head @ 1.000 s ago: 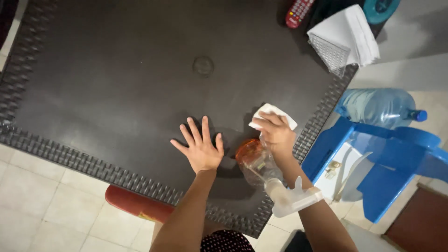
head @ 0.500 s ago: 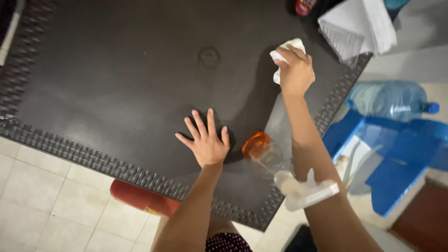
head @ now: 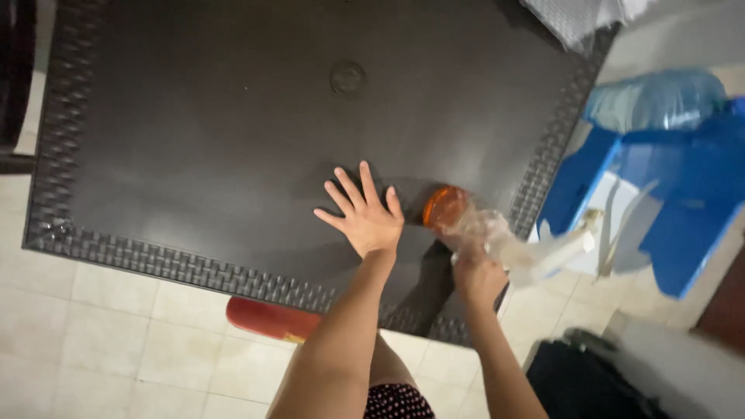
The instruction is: Cleaning a plastic chair and a dining table with spray and a cloth.
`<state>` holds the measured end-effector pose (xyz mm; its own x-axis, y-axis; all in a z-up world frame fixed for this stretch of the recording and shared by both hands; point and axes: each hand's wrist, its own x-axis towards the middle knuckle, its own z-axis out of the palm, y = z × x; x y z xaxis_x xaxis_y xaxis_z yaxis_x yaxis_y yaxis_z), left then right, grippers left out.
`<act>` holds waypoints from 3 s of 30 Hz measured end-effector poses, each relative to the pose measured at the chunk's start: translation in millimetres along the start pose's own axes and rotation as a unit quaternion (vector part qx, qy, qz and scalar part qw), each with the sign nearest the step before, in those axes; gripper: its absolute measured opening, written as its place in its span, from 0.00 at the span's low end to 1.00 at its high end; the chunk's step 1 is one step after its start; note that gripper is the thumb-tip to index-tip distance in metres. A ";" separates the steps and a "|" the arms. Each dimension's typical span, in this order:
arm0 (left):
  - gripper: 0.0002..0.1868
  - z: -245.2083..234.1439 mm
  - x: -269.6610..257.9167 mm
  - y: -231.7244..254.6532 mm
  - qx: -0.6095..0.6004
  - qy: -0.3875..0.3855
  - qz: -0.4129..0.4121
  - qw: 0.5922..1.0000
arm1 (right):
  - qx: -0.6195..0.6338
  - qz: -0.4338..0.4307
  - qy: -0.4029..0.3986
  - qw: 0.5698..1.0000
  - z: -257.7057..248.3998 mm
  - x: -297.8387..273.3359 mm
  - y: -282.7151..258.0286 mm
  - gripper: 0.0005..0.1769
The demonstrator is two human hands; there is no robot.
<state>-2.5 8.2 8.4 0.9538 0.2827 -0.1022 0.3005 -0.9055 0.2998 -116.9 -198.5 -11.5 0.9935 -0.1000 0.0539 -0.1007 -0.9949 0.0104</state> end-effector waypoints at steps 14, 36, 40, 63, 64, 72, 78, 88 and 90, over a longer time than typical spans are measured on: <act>0.37 -60.6 65.9 -132.2 -0.048 -0.037 0.248 0.967 | 0.217 0.059 -0.032 0.974 -69.4 -36.4 -179.3 0.30; 0.36 -53.4 97.8 -157.9 -0.002 0.023 0.154 0.988 | 0.122 0.201 0.049 0.971 13.4 166.1 -184.3 0.16; 0.36 -50.8 111.4 -146.0 -0.009 0.037 0.165 0.986 | 0.132 0.156 0.046 0.978 4.0 93.4 -214.2 0.27; 0.36 -56.0 115.1 -146.4 0.015 -0.002 0.123 0.992 | 0.147 0.202 0.186 0.950 27.2 338.9 -158.9 0.20; 0.37 -55.8 116.0 -146.4 0.013 -0.007 0.120 0.993 | 0.158 0.188 0.190 0.951 19.1 355.9 -157.8 0.20; 0.36 -53.8 113.2 -149.5 -0.002 -0.010 0.115 0.993 | 0.164 0.025 0.190 0.968 -8.5 377.3 -189.7 0.20; 0.35 -54.7 113.7 -149.1 -0.003 -0.005 0.122 0.993 | 0.244 0.132 0.224 0.934 8.7 430.3 -177.3 0.21; 0.35 -57.5 111.8 -154.6 -0.014 -0.007 0.114 0.993 | 0.262 -0.055 0.165 0.949 32.8 440.4 -176.3 0.23; 0.35 -54.7 114.5 -152.2 -0.024 -0.001 0.121 0.992 | 0.289 -0.076 0.121 0.947 14.2 403.5 -190.5 0.22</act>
<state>61.4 195.7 2.9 0.9980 0.0589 -0.0231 0.0633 -0.9306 0.3605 303.9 -49.6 -5.9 0.9462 -0.0172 0.3230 0.1581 -0.8466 -0.5082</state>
